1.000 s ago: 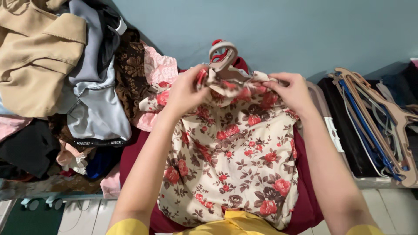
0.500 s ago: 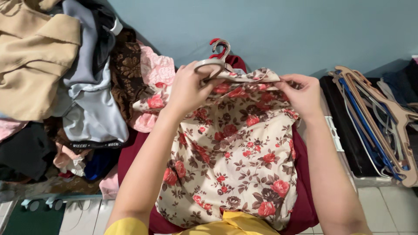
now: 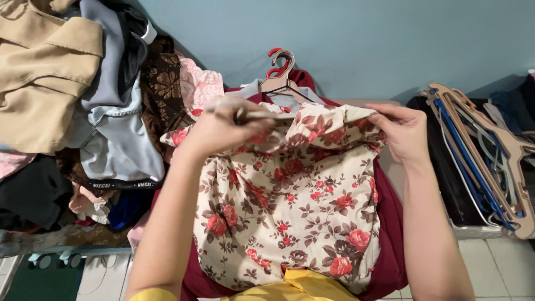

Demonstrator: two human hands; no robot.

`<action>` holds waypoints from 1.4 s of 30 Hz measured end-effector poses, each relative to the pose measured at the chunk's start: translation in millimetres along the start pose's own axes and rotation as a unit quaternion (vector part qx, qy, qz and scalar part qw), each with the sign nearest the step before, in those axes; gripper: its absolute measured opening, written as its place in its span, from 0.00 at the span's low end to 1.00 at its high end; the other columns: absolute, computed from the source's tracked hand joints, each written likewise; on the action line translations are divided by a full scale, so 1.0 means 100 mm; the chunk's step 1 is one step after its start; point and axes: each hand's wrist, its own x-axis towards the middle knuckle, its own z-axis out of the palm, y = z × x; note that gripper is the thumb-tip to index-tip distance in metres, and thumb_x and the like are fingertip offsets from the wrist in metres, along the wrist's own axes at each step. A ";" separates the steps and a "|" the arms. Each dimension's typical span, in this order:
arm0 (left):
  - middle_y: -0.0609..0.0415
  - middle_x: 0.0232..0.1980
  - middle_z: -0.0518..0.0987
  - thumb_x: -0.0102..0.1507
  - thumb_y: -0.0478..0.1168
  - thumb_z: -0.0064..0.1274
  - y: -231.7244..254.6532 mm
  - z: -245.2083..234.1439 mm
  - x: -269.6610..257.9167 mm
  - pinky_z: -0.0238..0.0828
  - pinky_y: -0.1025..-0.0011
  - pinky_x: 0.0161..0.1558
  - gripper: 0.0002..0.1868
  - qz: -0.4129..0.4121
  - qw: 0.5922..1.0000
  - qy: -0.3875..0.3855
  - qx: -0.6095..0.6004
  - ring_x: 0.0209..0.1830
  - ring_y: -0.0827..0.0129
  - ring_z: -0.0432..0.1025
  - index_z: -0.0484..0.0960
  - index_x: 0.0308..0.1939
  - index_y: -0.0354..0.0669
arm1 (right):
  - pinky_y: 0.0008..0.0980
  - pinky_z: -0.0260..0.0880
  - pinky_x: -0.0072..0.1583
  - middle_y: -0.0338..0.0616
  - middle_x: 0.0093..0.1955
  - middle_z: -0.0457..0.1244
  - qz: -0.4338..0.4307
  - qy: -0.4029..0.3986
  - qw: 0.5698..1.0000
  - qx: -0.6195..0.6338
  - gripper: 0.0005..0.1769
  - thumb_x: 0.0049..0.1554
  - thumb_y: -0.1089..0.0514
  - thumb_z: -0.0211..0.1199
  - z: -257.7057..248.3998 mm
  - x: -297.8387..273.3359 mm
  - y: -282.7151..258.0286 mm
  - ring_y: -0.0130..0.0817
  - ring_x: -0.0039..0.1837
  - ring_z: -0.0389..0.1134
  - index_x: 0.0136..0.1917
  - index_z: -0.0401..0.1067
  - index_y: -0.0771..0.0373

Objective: The person organizes various clothing items by removing them from hangers and placing them into a pile.

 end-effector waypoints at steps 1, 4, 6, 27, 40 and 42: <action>0.59 0.38 0.83 0.61 0.47 0.61 0.08 -0.02 -0.01 0.76 0.71 0.36 0.10 -0.012 0.998 -0.031 0.061 0.32 0.73 0.76 0.88 0.46 0.58 | 0.24 0.73 0.54 0.49 0.52 0.71 -0.007 -0.005 1.000 0.018 0.13 0.60 0.75 0.65 -0.01 -0.03 -0.01 0.28 0.51 0.72 0.57 0.78 0.71; 0.57 0.41 0.87 0.66 0.49 0.58 0.17 -0.06 0.04 0.73 0.67 0.43 0.08 0.043 0.984 -0.050 0.166 0.37 0.67 0.76 0.89 0.46 0.58 | 0.28 0.75 0.60 0.52 0.54 0.71 -0.057 0.001 0.995 0.085 0.09 0.61 0.76 0.65 0.05 -0.02 -0.04 0.32 0.54 0.74 0.55 0.78 0.72; 0.58 0.44 0.88 0.62 0.45 0.62 0.09 -0.11 0.07 0.75 0.72 0.49 0.07 0.198 0.971 0.034 0.130 0.43 0.71 0.76 0.91 0.41 0.52 | 0.28 0.75 0.60 0.53 0.55 0.71 -0.073 0.017 0.994 0.075 0.07 0.62 0.75 0.65 0.08 0.00 -0.10 0.32 0.54 0.74 0.54 0.78 0.72; 0.41 0.66 0.73 0.45 0.44 0.62 -1.12 1.24 -0.11 0.61 0.49 0.66 0.47 0.269 0.947 -0.093 0.146 0.65 0.47 0.66 0.70 0.71 0.47 | 0.34 0.74 0.57 0.41 0.56 0.69 0.070 -0.149 0.937 -0.307 0.20 0.52 0.56 0.71 0.91 -0.41 0.36 0.34 0.55 0.72 0.58 0.76 0.59; 0.49 0.36 0.81 0.61 0.45 0.59 -1.13 1.76 0.05 0.72 0.58 0.39 0.22 0.130 0.970 0.184 0.087 0.37 0.52 0.77 0.78 0.58 0.44 | 0.40 0.70 0.50 0.47 0.50 0.64 0.021 -0.039 0.911 -0.411 0.40 0.43 0.51 0.79 1.05 -0.53 0.71 0.44 0.49 0.69 0.63 0.62 0.62; 0.49 0.37 0.82 0.62 0.45 0.59 -1.15 1.79 0.03 0.72 0.58 0.39 0.17 0.143 0.964 0.203 0.092 0.37 0.53 0.78 0.79 0.53 0.45 | 0.40 0.70 0.47 0.45 0.44 0.64 0.038 -0.032 0.914 -0.404 0.41 0.44 0.52 0.78 1.08 -0.56 0.68 0.42 0.44 0.69 0.65 0.61 0.62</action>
